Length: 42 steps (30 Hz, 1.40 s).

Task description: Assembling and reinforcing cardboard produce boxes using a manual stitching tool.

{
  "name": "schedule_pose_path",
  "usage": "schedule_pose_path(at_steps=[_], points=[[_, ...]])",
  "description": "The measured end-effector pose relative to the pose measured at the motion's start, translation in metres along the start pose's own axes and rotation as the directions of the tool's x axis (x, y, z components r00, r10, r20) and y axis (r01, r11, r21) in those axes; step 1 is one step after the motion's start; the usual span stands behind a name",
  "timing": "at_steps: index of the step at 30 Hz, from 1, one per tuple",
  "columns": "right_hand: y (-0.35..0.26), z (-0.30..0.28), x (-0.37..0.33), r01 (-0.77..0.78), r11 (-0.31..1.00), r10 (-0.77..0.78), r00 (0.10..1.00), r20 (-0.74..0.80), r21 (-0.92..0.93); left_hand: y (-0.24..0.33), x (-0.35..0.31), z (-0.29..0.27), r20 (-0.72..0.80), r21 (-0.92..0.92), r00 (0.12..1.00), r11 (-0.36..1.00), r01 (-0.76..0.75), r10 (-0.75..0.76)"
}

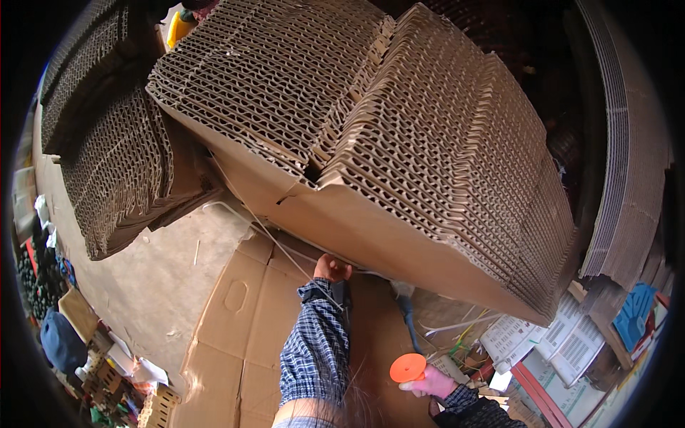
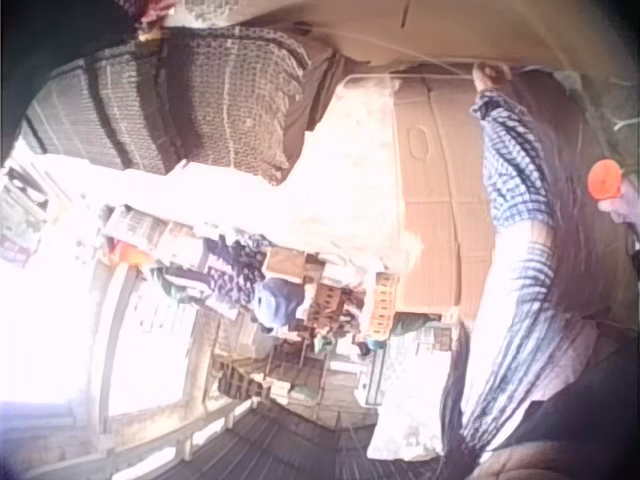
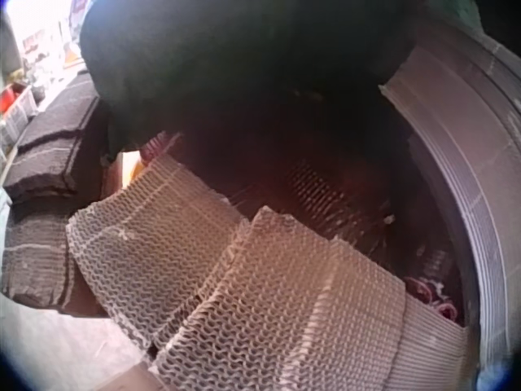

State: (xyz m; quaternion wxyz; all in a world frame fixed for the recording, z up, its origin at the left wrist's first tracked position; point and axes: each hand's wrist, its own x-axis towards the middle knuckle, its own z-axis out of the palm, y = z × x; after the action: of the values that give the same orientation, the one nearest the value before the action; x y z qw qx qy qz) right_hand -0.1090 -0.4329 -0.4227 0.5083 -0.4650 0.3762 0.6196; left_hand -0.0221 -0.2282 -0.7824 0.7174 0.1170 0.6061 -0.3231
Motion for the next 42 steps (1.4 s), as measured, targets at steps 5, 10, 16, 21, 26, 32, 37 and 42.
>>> schedule_pose_path(at_steps=[5, 10, 16, 21, 26, 32, 37, 42], points=[[0.006, -0.001, -0.001, 0.0, 1.0, 0.0, 1.0, -0.015, -0.009, 0.017, 0.008, -0.004, -0.112, 0.225, 0.994, 0.974, 0.04, -0.016], [0.016, 0.0, 0.003, 0.138, 0.984, -0.142, 0.99, -0.028, -0.112, 0.005, -0.008, 0.005, -0.115, 0.019, 0.993, 1.0, 0.019, -0.016], [0.019, -0.001, 0.006, 0.052, 0.971, -0.064, 0.997, -0.044, -0.232, -0.086, -0.052, 0.033, -0.424, 0.063, 0.891, 0.987, -0.148, 0.161], [0.011, 0.002, 0.006, -0.02, 0.897, -0.025, 0.995, -0.095, -0.441, -0.148, -0.069, 0.023, -0.34, 0.163, 0.936, 0.974, 0.157, -0.094], [0.002, 0.004, 0.005, -0.113, 0.881, 0.058, 0.99, -0.132, -0.46, -0.154, -0.052, -0.013, 0.09, 0.927, 0.695, 0.316, 0.204, -0.714], [0.011, -0.001, 0.007, -0.033, 0.871, -0.004, 0.997, -0.075, -0.49, -0.073, -0.033, 0.004, 0.035, 0.866, 0.719, 0.339, -0.368, 0.694], [0.0, 0.003, -0.007, 0.225, 0.678, -0.381, 0.922, -0.073, -0.7, 0.029, -0.139, 0.06, 0.195, 0.957, 0.877, -0.279, -0.073, 0.44], [-0.039, 0.01, -0.081, 0.293, 0.415, -0.408, 0.906, 0.112, -0.861, 0.089, -0.312, 0.122, 0.099, 0.417, 0.982, -0.889, -0.188, -0.161]])
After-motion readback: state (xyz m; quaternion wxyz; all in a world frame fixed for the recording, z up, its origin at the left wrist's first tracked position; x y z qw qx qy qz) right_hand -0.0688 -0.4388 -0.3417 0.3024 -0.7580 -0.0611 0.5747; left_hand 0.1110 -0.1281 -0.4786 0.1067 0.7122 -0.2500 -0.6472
